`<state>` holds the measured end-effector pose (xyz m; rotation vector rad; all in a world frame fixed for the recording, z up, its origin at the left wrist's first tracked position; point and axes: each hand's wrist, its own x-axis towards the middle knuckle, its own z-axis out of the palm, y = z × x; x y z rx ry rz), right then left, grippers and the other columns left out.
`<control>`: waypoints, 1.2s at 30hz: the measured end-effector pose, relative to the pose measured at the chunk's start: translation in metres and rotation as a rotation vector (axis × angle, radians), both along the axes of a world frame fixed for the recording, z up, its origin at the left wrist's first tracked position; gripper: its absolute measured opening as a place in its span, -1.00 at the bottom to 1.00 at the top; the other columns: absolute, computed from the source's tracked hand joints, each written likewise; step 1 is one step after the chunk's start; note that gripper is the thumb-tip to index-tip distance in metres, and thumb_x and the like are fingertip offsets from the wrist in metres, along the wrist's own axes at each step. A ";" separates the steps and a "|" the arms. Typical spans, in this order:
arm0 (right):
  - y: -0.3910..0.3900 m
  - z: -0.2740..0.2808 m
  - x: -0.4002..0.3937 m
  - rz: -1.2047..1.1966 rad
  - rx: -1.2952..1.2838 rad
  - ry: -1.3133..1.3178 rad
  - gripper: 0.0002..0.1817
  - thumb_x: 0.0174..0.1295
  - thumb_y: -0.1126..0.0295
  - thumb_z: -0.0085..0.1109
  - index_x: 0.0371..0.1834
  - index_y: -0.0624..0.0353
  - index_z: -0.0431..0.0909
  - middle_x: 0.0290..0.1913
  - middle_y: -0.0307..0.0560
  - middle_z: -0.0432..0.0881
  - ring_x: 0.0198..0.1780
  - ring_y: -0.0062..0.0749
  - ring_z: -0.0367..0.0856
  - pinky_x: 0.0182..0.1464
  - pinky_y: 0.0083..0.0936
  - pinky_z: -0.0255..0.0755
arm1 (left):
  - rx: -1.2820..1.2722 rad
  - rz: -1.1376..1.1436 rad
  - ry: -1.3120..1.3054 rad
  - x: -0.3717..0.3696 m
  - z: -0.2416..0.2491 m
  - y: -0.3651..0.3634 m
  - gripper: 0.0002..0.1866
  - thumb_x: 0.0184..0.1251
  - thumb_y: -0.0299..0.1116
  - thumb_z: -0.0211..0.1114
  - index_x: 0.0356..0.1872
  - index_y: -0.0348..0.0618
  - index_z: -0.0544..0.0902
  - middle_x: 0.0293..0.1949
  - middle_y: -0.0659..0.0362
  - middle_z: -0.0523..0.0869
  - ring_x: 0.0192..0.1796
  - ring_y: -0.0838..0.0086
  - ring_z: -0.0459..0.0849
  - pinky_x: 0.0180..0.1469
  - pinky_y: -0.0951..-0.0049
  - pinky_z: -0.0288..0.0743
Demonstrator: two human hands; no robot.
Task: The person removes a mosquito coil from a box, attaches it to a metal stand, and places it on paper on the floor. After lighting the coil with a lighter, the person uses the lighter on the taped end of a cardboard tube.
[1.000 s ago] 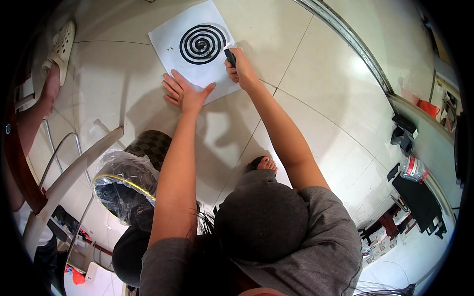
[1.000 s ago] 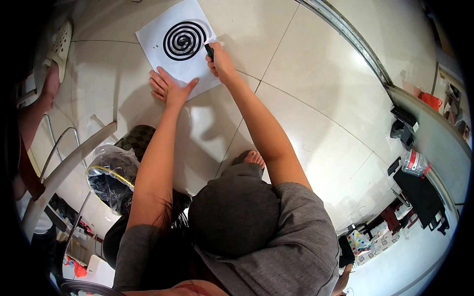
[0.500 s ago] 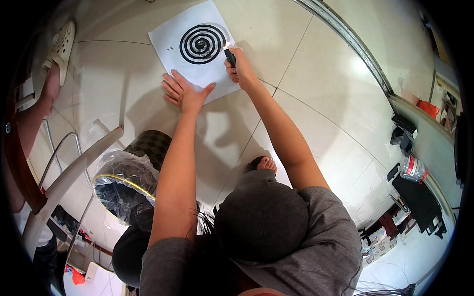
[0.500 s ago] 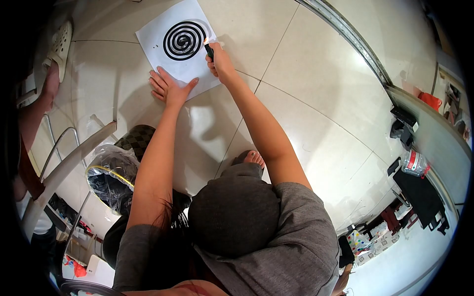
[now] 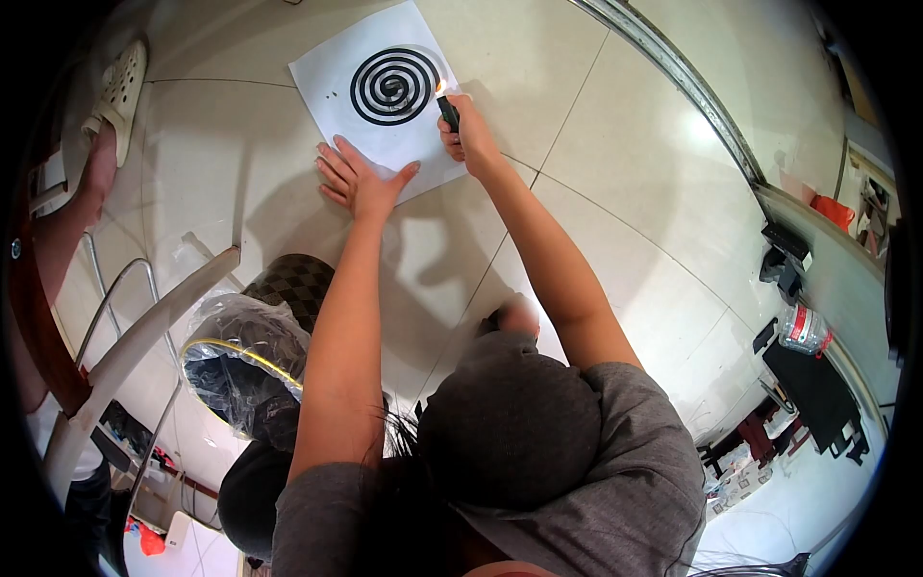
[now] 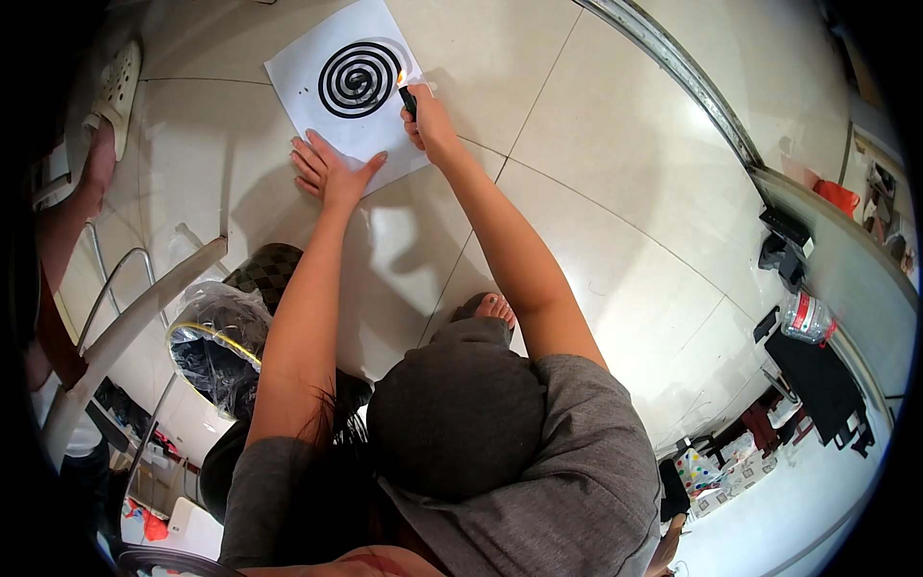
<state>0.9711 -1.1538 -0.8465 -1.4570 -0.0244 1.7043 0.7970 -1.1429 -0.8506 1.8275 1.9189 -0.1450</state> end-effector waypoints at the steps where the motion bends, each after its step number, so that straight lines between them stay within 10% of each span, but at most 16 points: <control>1: 0.000 0.000 0.000 -0.002 -0.001 0.001 -0.52 0.17 -0.13 -0.27 -0.73 -0.03 0.16 -0.80 -0.44 0.03 -0.78 -0.65 -0.16 -0.69 -0.56 -0.28 | 0.002 -0.001 -0.002 0.000 0.000 0.000 0.46 -0.37 0.26 0.52 0.45 -0.06 -0.34 0.47 -0.09 -0.40 0.49 0.02 -0.47 0.41 -0.14 -0.49; 36: -0.001 0.001 -0.006 -0.017 0.019 -0.186 -0.50 0.22 -0.06 -0.20 -0.75 0.03 0.24 -0.80 -0.34 0.18 -0.79 -0.61 0.03 -0.71 -0.57 -0.08 | -0.010 -0.001 -0.009 0.000 -0.001 0.000 0.46 -0.37 0.26 0.51 0.45 -0.05 -0.34 0.47 -0.08 -0.41 0.49 0.03 -0.48 0.41 -0.13 -0.50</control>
